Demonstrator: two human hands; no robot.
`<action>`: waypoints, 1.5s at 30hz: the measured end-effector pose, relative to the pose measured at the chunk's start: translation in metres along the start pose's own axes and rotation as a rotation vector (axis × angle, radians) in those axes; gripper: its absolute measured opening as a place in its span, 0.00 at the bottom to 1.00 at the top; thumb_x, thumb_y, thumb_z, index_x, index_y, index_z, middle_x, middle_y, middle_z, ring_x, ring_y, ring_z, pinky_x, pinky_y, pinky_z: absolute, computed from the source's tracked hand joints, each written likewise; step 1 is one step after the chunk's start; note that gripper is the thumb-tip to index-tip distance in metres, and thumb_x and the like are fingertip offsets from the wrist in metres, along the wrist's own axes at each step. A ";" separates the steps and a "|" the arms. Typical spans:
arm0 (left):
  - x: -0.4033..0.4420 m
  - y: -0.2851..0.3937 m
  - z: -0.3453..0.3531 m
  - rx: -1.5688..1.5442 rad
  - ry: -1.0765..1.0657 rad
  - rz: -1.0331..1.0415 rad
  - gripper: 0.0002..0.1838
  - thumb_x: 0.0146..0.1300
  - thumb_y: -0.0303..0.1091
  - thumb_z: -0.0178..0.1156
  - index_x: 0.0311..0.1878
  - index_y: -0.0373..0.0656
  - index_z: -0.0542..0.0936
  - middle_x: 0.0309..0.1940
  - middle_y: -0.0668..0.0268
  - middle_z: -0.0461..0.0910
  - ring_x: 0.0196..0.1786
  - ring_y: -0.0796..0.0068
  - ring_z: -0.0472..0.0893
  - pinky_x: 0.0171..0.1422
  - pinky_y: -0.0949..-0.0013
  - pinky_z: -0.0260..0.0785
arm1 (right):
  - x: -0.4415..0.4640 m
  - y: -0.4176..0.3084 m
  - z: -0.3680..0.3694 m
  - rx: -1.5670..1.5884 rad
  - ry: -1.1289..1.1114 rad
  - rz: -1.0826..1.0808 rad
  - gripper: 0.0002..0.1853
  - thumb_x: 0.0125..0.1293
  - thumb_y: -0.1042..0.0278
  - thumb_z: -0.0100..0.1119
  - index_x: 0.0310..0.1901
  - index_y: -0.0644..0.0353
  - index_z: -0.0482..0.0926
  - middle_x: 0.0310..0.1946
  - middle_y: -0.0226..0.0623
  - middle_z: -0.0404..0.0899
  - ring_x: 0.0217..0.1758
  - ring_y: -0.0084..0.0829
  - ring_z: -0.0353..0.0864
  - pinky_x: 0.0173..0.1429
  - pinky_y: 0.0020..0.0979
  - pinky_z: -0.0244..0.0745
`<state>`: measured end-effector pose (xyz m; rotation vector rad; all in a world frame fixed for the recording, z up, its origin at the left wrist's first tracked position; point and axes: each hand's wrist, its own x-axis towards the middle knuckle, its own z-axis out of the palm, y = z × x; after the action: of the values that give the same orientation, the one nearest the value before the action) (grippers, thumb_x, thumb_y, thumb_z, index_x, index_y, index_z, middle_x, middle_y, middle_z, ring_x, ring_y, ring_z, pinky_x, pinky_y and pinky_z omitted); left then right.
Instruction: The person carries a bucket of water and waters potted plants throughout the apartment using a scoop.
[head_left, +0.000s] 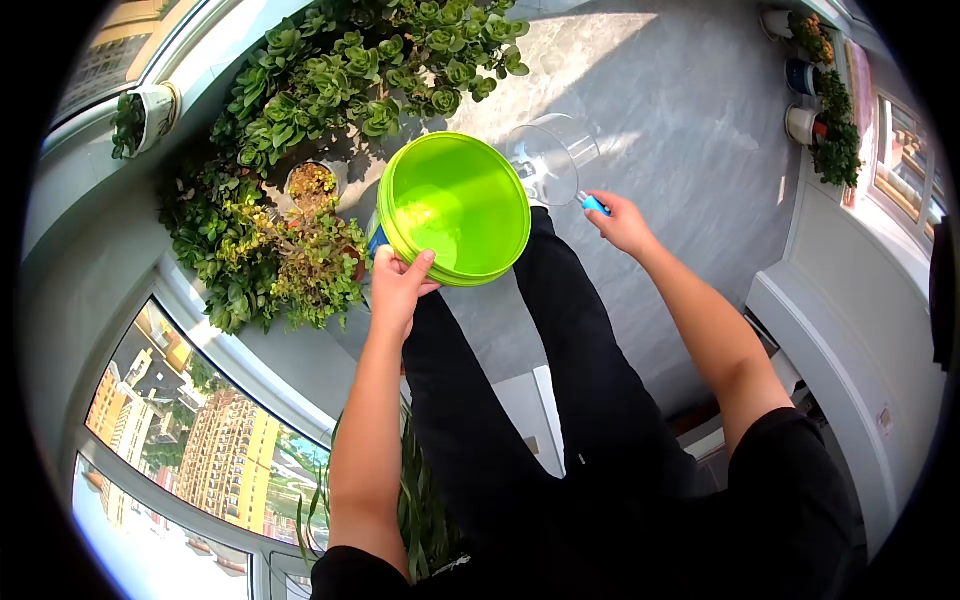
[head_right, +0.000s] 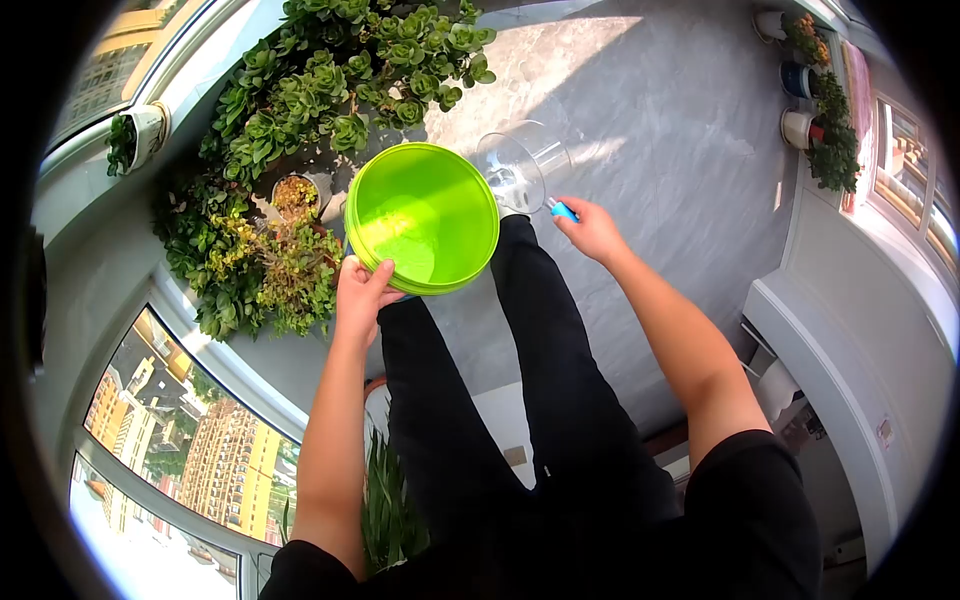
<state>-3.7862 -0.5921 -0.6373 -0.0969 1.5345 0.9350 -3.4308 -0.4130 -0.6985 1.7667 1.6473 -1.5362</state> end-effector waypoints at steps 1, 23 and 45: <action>-0.015 0.014 0.002 0.067 -0.030 -0.019 0.21 0.69 0.34 0.70 0.52 0.38 0.68 0.45 0.55 0.84 0.44 0.67 0.89 0.45 0.60 0.87 | 0.006 -0.001 0.005 0.028 0.006 0.004 0.22 0.69 0.63 0.64 0.62 0.59 0.81 0.41 0.42 0.87 0.46 0.36 0.86 0.53 0.35 0.79; -0.061 0.121 0.094 0.883 0.329 0.162 0.22 0.59 0.39 0.80 0.38 0.37 0.75 0.23 0.67 0.80 0.18 0.77 0.78 0.18 0.72 0.75 | -0.017 -0.022 0.072 0.446 -0.292 -0.181 0.19 0.66 0.66 0.65 0.57 0.58 0.85 0.32 0.31 0.84 0.32 0.19 0.78 0.41 0.28 0.76; -0.072 0.151 0.135 0.978 0.346 0.147 0.27 0.57 0.46 0.81 0.37 0.35 0.76 0.22 0.66 0.79 0.18 0.78 0.78 0.19 0.72 0.74 | 0.002 -0.010 0.069 0.649 -0.311 -0.103 0.23 0.63 0.66 0.66 0.60 0.56 0.85 0.25 0.26 0.77 0.20 0.18 0.71 0.27 0.26 0.70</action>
<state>-3.7472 -0.4432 -0.4867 0.5854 2.1910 0.1935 -3.4735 -0.4628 -0.7229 1.5932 1.1758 -2.4493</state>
